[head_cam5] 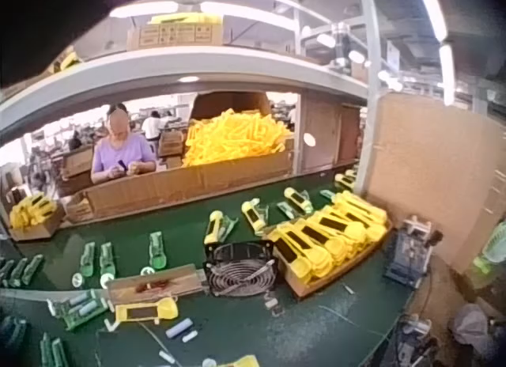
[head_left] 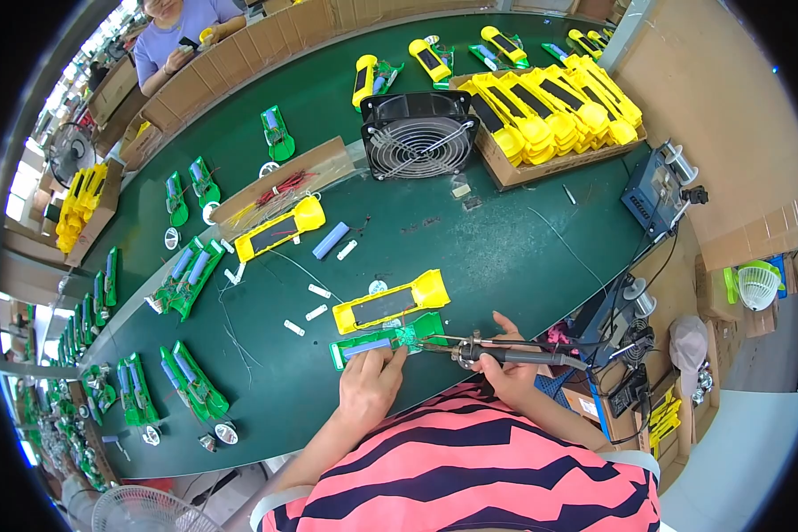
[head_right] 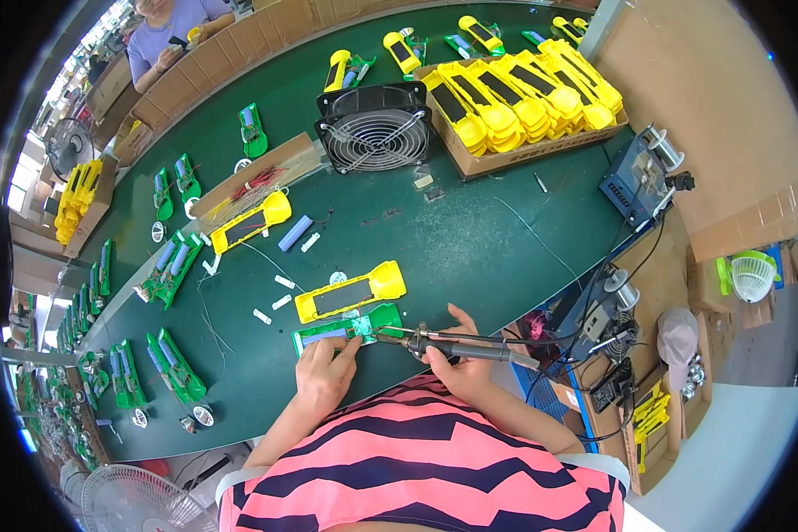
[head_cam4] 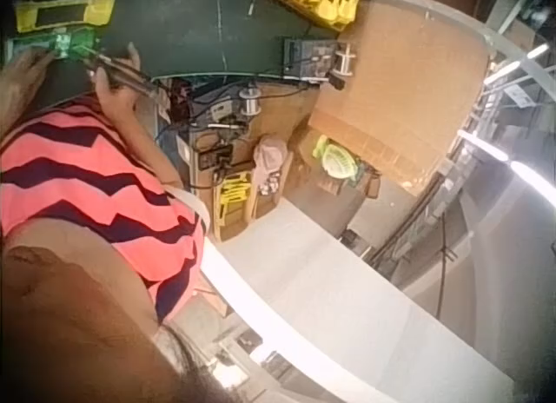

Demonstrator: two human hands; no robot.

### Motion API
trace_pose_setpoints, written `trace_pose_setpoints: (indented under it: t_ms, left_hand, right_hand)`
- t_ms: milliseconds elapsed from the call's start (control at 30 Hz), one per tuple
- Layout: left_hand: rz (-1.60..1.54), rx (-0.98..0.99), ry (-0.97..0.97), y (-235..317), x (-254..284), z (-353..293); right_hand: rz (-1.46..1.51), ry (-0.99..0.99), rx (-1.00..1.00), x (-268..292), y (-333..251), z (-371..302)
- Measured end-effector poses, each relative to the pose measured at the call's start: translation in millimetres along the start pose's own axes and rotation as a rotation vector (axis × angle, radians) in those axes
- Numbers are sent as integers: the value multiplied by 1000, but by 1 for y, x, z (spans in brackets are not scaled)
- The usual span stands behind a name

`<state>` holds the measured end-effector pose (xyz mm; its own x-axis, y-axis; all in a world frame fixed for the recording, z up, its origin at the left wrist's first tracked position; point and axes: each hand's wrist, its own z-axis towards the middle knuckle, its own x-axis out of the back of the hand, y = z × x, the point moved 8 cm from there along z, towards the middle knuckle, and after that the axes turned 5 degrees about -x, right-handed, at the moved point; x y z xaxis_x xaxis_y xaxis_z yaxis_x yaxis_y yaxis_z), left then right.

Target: Soldering wires and components onto circuit boards for handheld lights on an assembly line.

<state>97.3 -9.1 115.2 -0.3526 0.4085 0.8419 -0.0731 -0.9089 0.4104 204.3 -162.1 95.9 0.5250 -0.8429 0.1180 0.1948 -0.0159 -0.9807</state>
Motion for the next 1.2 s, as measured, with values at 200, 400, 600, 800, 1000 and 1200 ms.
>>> trace_pose_setpoints:
  t_ms: [200, 400, 600, 800, 1000, 1200]
  left_hand:
    - [-27, -25, -42, 1, 0, 2]
    - [-48, -2, -64, -1, -2, 2]
    - [-57, 13, -54, -3, -2, 2]
    - [-56, 22, -64, -4, -4, 2]
    - [-56, 26, -63, -2, -2, 3]
    - [-11, 26, -110, 2, -5, 5]
  right_hand:
    - [-12, 1, -1, -1, 4, -1]
    - [48, -5, -46, -3, 13, -4]
    - [48, -2, -78, -7, 20, -6]
    - [64, -14, -82, -8, 20, -6]
    - [90, 15, -77, -3, 18, -6]
    - [97, 20, -87, 12, 22, -3]
